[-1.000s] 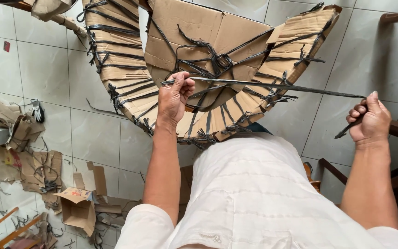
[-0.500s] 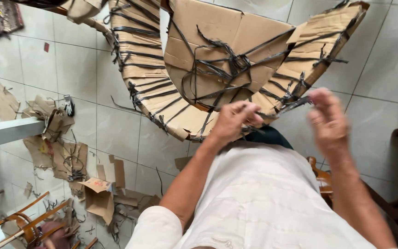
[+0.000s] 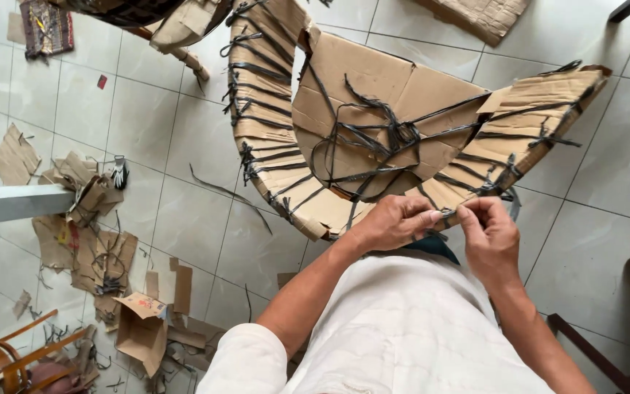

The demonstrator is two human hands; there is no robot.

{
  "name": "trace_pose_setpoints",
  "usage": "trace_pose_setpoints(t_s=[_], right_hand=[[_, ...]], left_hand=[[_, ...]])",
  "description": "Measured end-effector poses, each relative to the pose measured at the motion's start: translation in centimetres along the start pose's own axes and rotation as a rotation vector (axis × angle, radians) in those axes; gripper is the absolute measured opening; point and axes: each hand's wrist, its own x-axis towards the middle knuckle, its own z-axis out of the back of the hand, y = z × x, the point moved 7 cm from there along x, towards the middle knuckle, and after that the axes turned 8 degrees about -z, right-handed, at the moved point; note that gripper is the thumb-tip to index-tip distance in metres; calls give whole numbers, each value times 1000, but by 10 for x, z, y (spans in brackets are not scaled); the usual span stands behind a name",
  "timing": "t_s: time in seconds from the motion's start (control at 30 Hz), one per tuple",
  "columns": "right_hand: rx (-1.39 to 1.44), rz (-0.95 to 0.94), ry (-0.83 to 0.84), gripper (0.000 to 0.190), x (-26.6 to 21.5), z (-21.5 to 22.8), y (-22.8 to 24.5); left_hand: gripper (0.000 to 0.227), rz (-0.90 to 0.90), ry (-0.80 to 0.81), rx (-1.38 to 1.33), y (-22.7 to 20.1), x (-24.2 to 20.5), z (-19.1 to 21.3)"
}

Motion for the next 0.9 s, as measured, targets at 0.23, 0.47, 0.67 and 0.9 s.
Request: trace_pose_setpoints(t_s=[0.23, 0.47, 0.67, 0.9], right_hand=[[-168, 106, 282, 6, -12, -63, 33], [2, 141, 355, 12, 2, -97, 61], [-56, 258, 497, 5, -4, -159, 65], [-128, 270, 780, 12, -60, -228, 89]], left_hand=[[28, -43, -233, 164, 11, -23, 67], [30, -213, -168, 129, -14, -68, 91], [21, -146, -435, 30, -7, -115, 117], [31, 4, -930, -643, 58, -199, 173]])
